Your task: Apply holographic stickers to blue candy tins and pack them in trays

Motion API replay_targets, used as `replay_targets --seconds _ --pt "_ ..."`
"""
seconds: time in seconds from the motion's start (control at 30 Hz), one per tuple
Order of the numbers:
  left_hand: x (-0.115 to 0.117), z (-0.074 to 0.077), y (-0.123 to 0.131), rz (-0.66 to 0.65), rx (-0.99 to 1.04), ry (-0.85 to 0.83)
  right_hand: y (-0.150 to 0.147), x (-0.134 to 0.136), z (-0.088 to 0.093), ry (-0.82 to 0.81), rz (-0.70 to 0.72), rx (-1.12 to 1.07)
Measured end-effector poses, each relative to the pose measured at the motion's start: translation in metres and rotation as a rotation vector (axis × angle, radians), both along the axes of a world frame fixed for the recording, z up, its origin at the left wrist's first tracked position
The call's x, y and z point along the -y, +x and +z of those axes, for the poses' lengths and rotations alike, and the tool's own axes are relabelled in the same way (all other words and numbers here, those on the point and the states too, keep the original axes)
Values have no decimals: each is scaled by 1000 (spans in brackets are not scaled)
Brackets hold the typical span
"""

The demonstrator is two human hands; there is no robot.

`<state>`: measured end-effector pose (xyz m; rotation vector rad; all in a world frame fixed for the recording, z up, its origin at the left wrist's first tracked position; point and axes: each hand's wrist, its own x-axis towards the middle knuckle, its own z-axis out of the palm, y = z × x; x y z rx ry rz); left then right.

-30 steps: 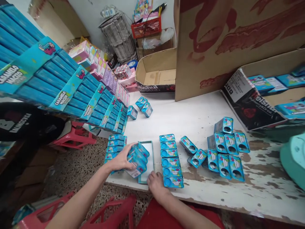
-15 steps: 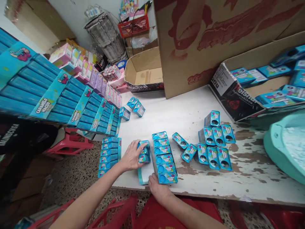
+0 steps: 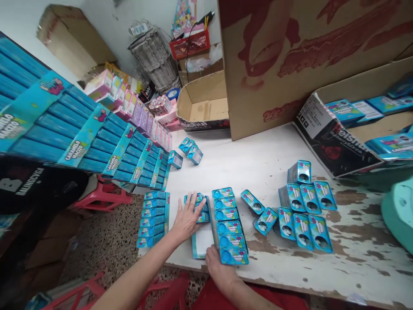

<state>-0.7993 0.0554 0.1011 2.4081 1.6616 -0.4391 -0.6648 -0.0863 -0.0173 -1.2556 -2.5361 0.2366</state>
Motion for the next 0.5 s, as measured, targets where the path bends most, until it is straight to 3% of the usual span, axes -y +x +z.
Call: replay_targets --seconds 0.1,0.23,0.33,0.4,0.5 --pt "-40 12 -17 150 179 -45 -2 4 -6 14 -3 -55" --pt "-139 24 -44 518 239 296 -1 5 -11 99 -38 -89" --pt "-204 20 -56 809 151 369 2 1 -12 206 -63 -149" --pt "-224 16 -59 934 108 313 4 -2 -10 244 -65 -165" --pt "-217 12 -62 961 77 249 8 -6 -3 268 -75 -123"
